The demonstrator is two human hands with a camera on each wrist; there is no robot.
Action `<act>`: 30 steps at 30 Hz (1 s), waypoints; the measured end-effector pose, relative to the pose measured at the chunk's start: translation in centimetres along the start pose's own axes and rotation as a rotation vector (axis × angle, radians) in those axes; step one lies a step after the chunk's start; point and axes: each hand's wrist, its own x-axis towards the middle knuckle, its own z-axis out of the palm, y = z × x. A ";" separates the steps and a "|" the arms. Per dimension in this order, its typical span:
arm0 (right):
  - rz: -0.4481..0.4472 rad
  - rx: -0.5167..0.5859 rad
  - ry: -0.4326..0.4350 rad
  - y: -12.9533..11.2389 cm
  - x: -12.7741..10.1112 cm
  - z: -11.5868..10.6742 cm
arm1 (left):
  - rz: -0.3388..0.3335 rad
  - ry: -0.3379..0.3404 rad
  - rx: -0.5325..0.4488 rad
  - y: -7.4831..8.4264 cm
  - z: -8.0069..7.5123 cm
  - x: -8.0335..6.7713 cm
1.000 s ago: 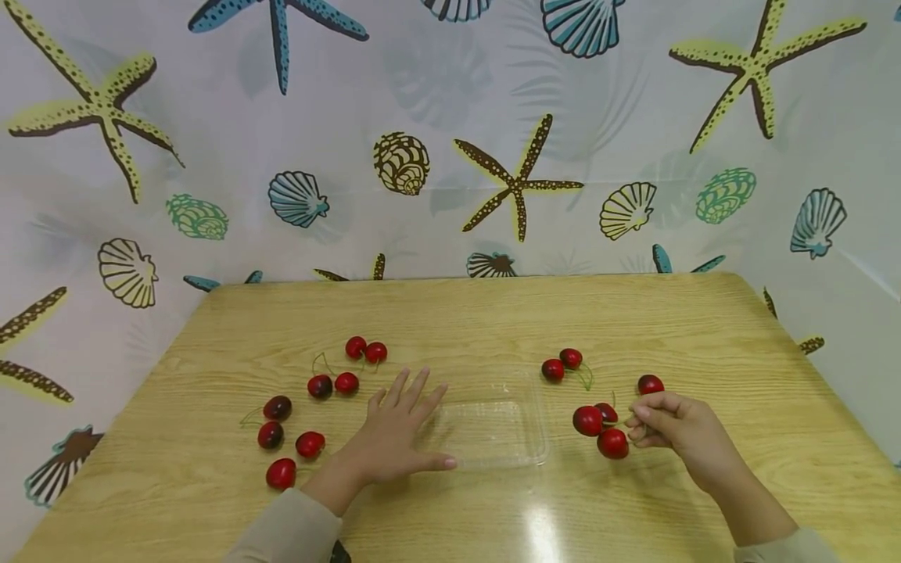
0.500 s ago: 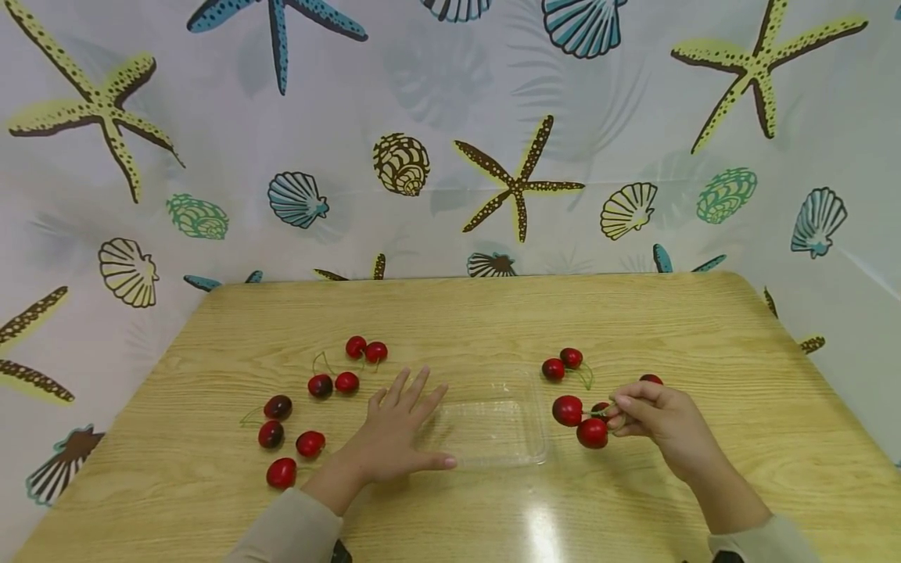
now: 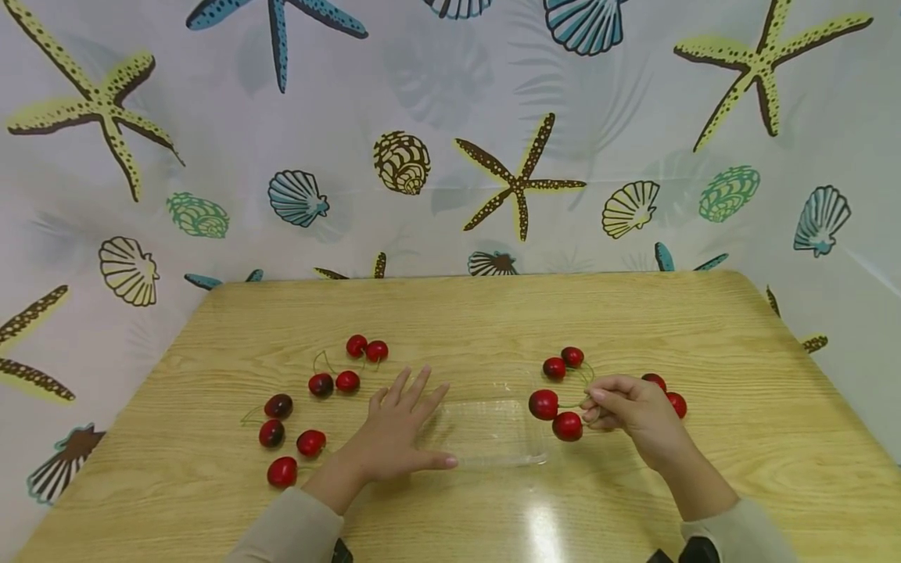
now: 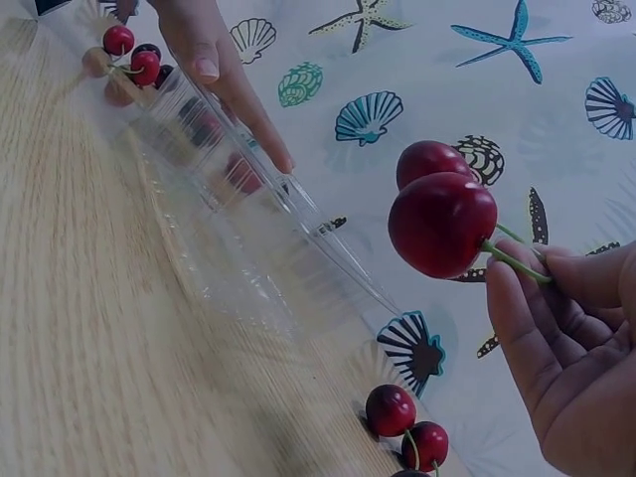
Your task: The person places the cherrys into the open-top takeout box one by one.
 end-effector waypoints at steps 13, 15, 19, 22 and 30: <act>0.080 -0.015 0.001 0.4 1.4 1.4 | 0.001 0.004 0.004 0.2 -0.2 -0.1; 0.082 -0.020 -0.008 0.6 1.7 1.6 | 0.000 0.003 0.010 0.2 -0.2 -0.1; 0.074 -0.035 -0.029 0.8 2.1 1.9 | 0.003 0.004 0.014 0.1 -0.1 -0.2; 0.078 -0.051 -0.037 0.9 2.5 2.2 | 0.003 0.002 0.016 0.1 -0.1 -0.2; 0.073 -0.061 -0.084 1.0 3.3 2.8 | -0.001 0.003 0.010 0.0 0.0 -0.1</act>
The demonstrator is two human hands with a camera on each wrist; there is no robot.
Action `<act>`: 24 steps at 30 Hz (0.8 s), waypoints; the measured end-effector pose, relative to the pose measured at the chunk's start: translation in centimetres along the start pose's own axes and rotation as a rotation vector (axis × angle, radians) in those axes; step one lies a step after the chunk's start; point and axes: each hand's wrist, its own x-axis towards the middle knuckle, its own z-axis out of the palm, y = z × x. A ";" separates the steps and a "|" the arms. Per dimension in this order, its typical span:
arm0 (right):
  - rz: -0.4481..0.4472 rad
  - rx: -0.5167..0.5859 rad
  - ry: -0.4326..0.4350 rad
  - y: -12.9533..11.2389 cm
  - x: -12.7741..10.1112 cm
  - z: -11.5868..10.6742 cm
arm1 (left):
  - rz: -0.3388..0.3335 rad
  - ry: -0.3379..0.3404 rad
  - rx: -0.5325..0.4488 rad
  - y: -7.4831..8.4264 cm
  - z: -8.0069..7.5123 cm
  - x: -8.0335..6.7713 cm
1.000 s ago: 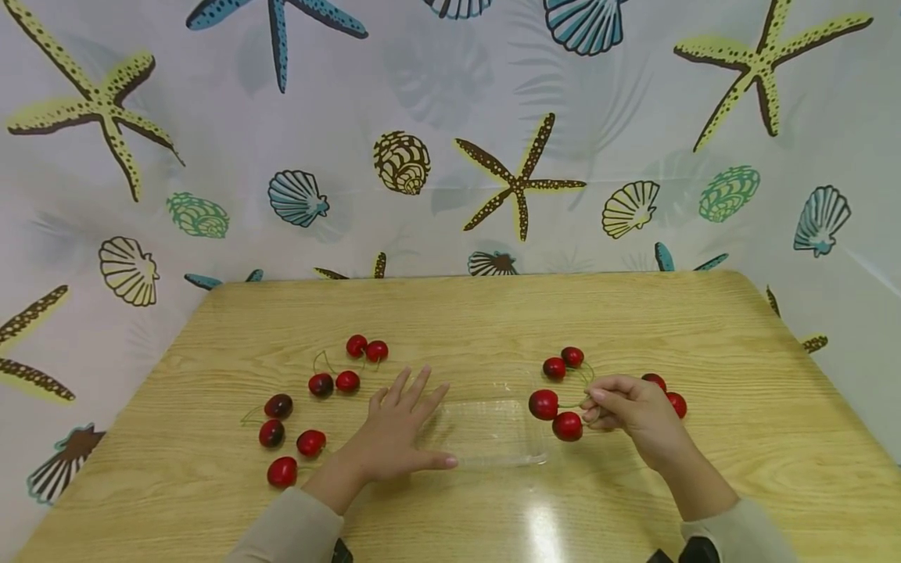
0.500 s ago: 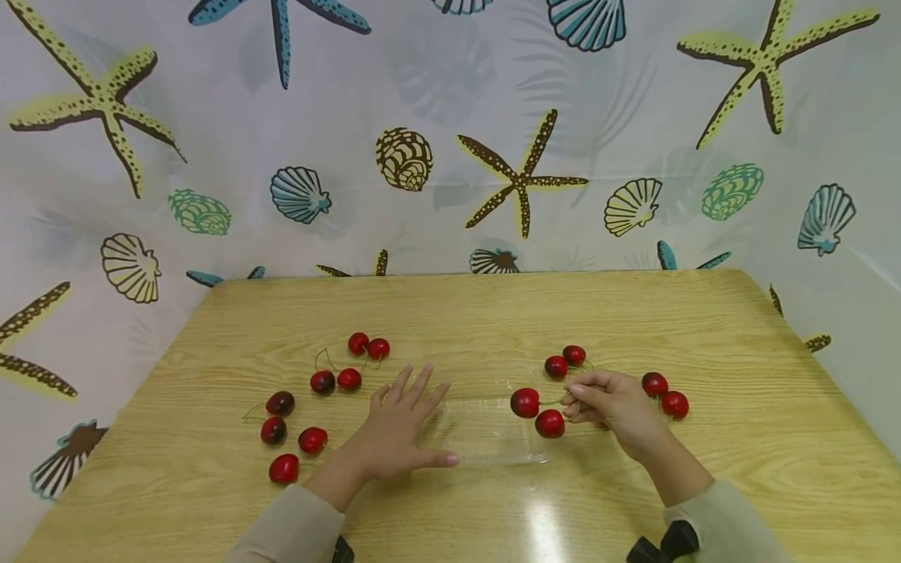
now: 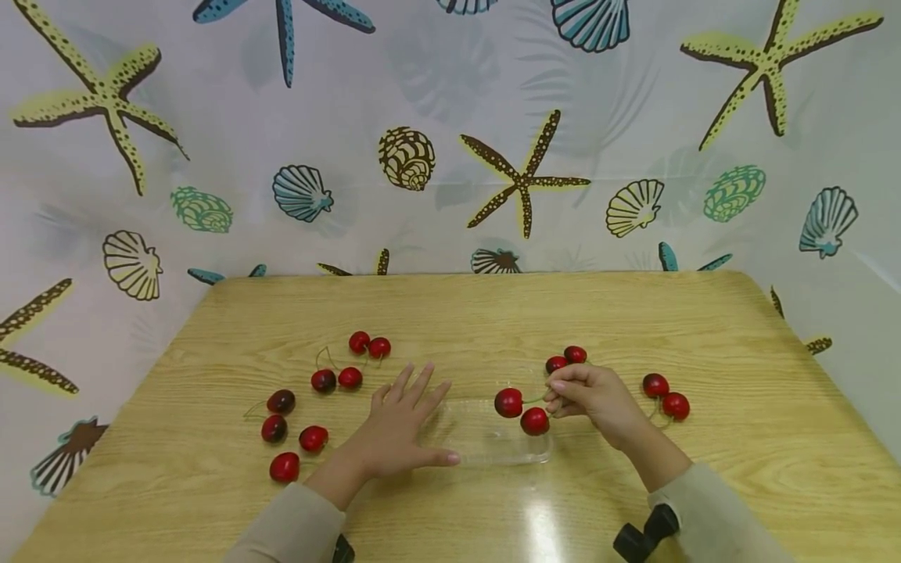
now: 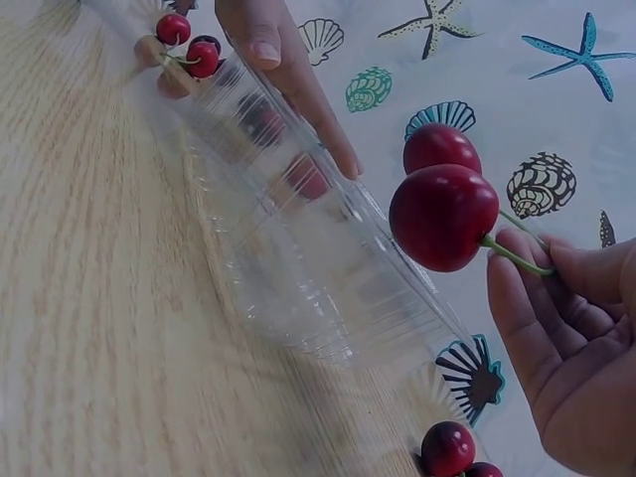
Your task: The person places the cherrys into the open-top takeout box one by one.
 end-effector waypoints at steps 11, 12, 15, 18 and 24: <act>0.032 -0.028 -0.090 0.4 1.4 0.5 | -0.007 -0.005 0.005 0.0 0.0 0.0; 0.034 -0.034 -0.095 0.4 1.5 0.6 | -0.007 -0.004 0.006 0.0 0.0 0.0; 0.039 -0.051 -0.107 0.4 1.8 0.8 | -0.009 -0.003 0.009 0.0 0.0 0.0; 0.039 -0.073 -0.123 0.3 2.1 1.0 | -0.010 -0.004 0.010 0.0 0.0 0.0; 0.036 -0.146 -0.178 0.3 2.5 1.2 | -0.006 -0.005 0.004 0.0 0.1 0.0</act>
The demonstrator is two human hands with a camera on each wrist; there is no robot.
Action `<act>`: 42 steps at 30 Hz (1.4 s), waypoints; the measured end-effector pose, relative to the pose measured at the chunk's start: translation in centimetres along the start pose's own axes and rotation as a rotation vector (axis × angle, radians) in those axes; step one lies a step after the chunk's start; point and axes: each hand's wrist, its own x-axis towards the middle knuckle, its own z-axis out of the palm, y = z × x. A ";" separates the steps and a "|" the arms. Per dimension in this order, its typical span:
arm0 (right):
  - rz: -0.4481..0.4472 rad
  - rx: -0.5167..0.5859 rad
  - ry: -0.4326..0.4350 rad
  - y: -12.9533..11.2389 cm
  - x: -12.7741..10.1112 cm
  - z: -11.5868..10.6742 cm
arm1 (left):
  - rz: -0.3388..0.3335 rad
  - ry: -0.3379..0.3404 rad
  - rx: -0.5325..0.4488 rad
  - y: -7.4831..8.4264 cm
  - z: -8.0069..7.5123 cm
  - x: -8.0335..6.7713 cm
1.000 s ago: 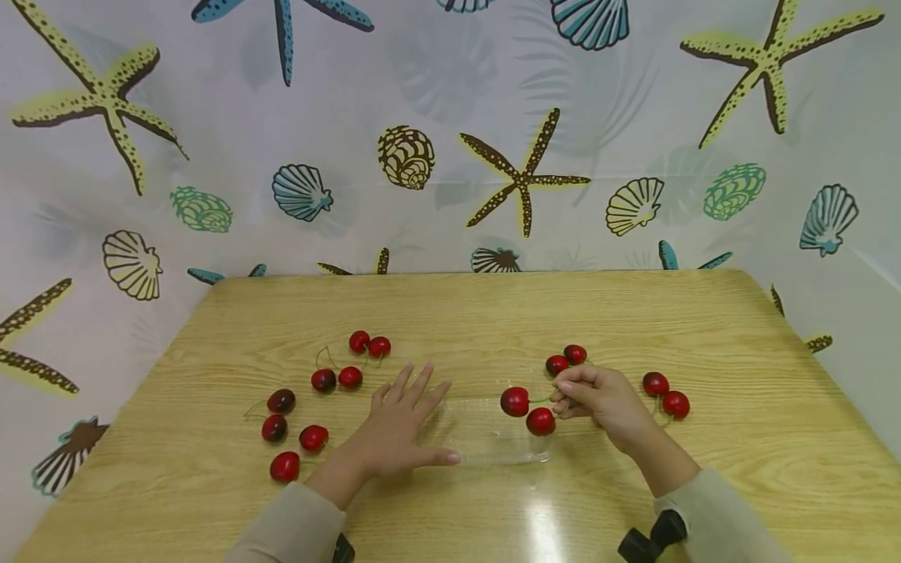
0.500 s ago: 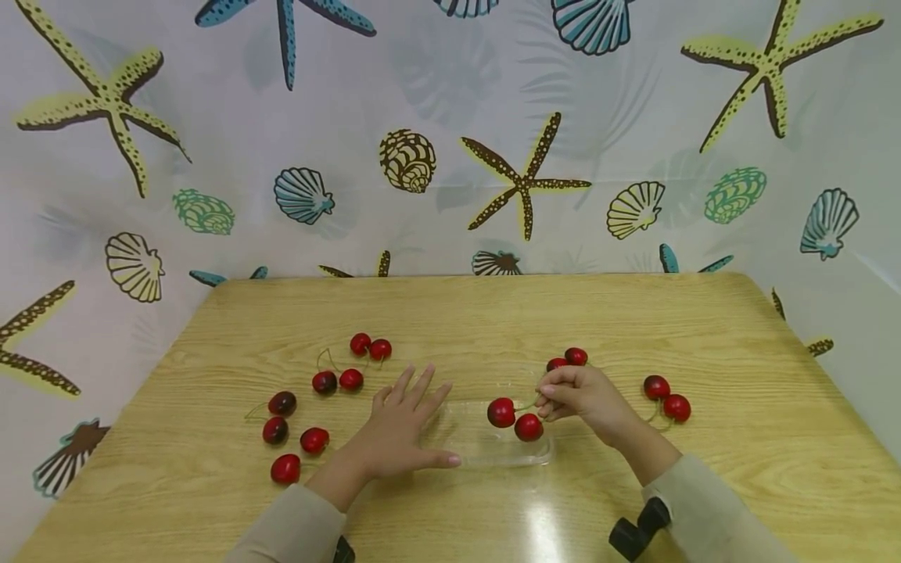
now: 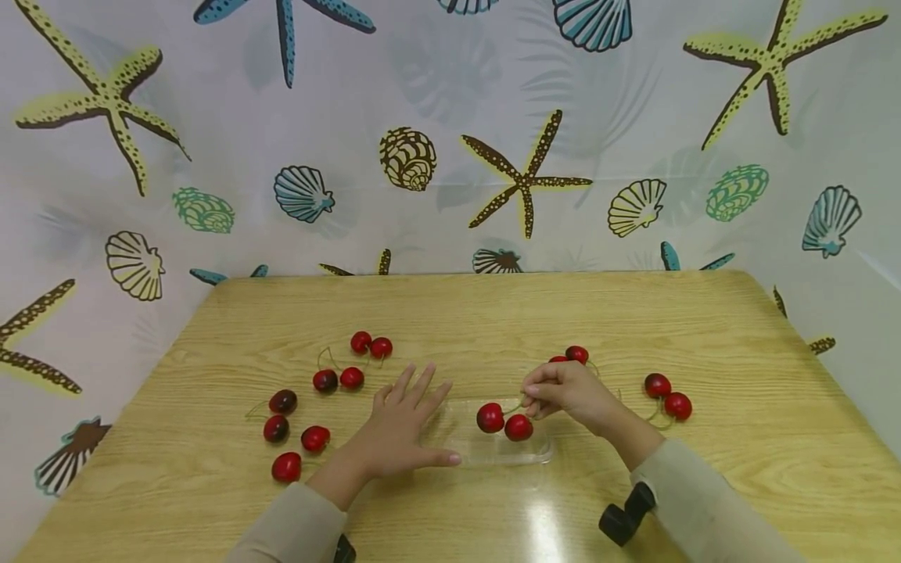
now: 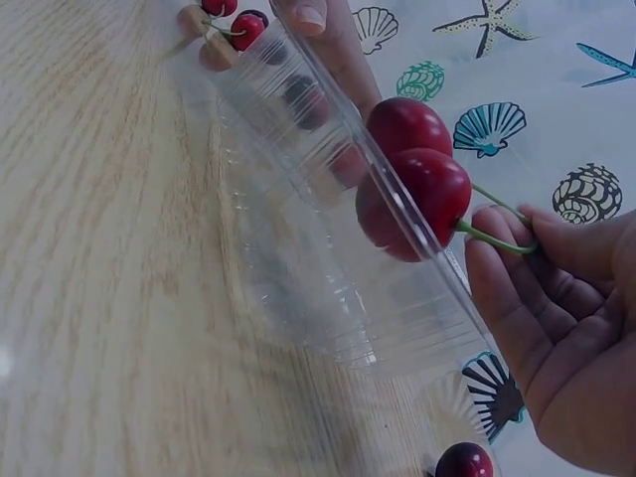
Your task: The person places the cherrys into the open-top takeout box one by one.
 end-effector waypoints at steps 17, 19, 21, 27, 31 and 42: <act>0.023 -0.176 -0.200 -0.9 1.6 0.6 | -0.006 -0.006 0.001 -0.1 -0.1 0.0; 0.020 -0.196 -0.230 -1.1 1.7 0.8 | -0.008 -0.003 0.001 -0.2 -0.1 0.1; 0.012 -0.212 -0.257 -1.1 1.8 1.0 | -0.008 0.001 0.001 -0.2 0.0 0.1; 0.019 -0.263 -0.292 -1.0 2.0 1.5 | 0.004 0.009 0.004 -0.3 0.1 0.0; 0.021 -0.318 -0.297 -1.1 2.1 1.7 | 0.005 0.007 -0.003 -0.2 0.1 0.0; 0.016 -0.386 -0.339 -1.5 2.3 2.0 | 0.007 0.005 0.006 -0.2 0.0 -0.1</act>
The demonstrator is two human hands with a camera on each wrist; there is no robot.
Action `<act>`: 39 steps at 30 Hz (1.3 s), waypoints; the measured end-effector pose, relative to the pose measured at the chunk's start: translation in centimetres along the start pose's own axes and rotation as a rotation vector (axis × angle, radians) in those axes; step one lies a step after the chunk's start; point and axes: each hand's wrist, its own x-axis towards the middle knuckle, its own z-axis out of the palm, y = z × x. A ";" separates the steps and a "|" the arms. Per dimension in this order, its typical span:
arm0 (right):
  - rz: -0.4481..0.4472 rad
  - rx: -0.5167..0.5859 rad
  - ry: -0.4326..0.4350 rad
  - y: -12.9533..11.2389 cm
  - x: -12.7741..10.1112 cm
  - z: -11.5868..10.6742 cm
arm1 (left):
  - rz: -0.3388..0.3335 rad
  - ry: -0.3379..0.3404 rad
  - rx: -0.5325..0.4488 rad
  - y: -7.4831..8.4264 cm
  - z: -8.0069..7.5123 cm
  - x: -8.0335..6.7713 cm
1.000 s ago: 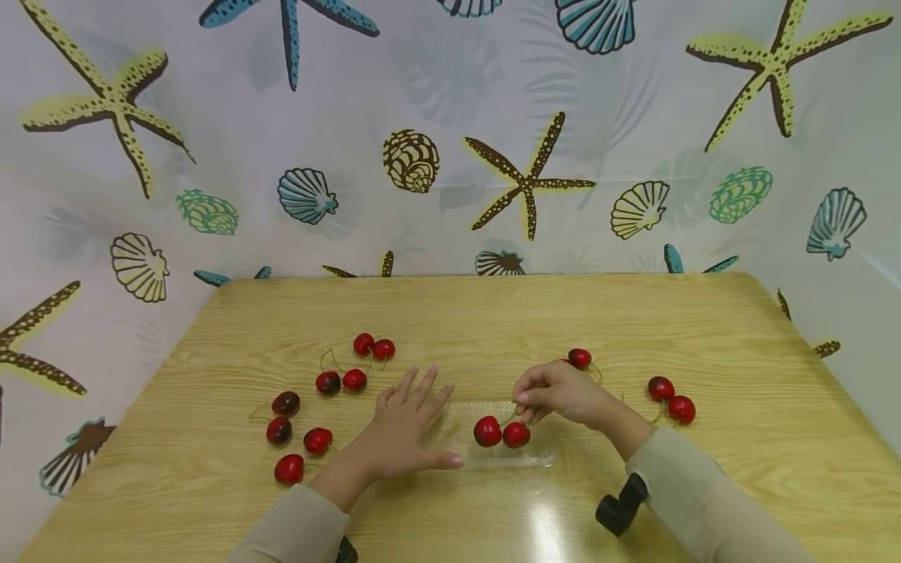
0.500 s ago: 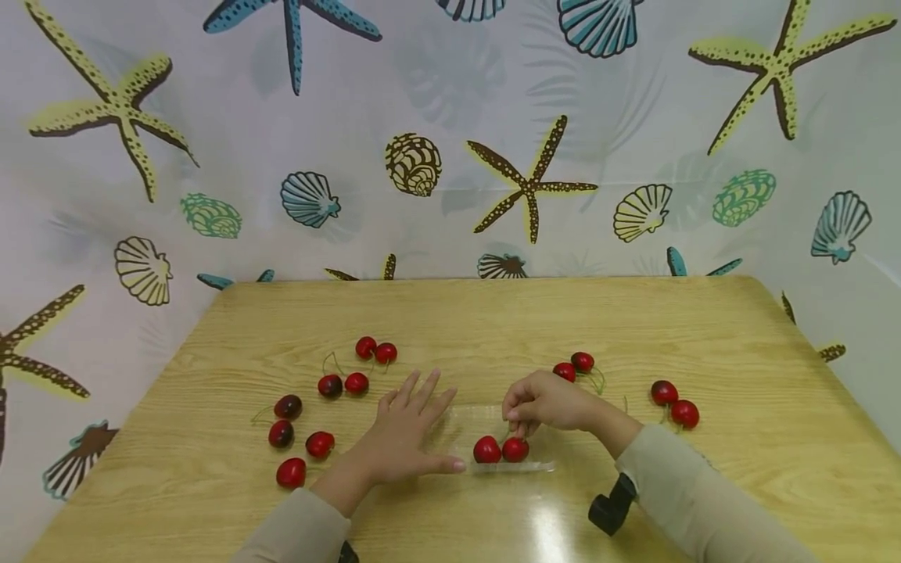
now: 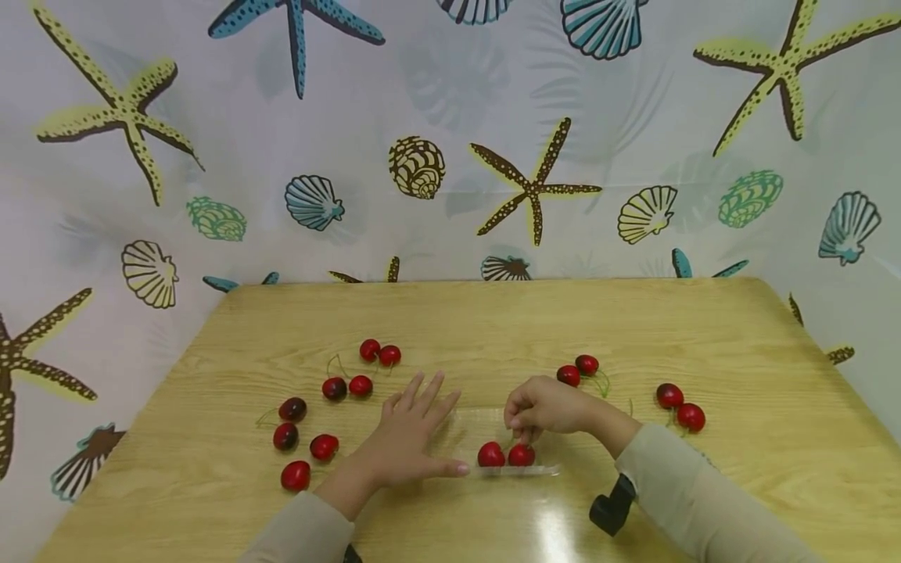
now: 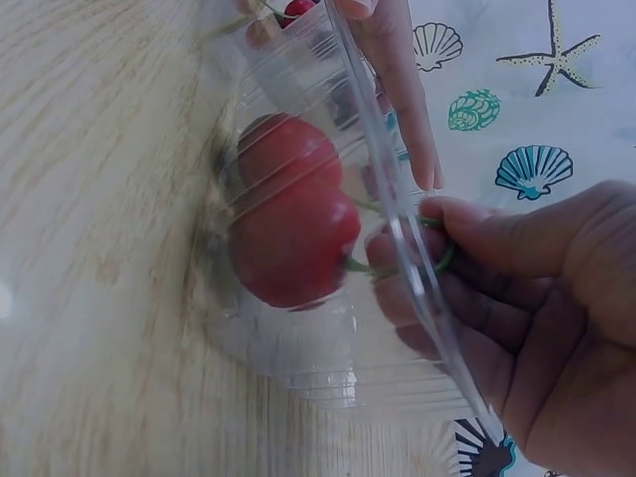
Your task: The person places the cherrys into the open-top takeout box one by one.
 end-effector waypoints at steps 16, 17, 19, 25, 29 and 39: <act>0.055 -0.203 0.076 -0.7 0.3 0.3 | -0.002 -0.004 -0.001 0.0 0.0 -0.1; 0.056 -0.222 0.083 -0.7 0.4 0.3 | -0.002 -0.004 -0.002 0.0 0.0 -0.1; 0.055 -0.256 0.100 -0.7 0.4 0.3 | -0.002 -0.005 -0.004 0.0 0.0 -0.1; 0.036 -0.331 0.149 -0.6 0.5 0.3 | 0.000 -0.003 -0.015 0.0 0.0 0.0; 0.014 -0.362 0.169 -0.5 0.3 0.2 | 0.001 -0.001 -0.006 -0.1 0.0 0.0; -0.022 -0.228 0.170 -0.4 -1.0 -0.8 | 0.001 -0.004 -0.016 0.1 -0.1 0.0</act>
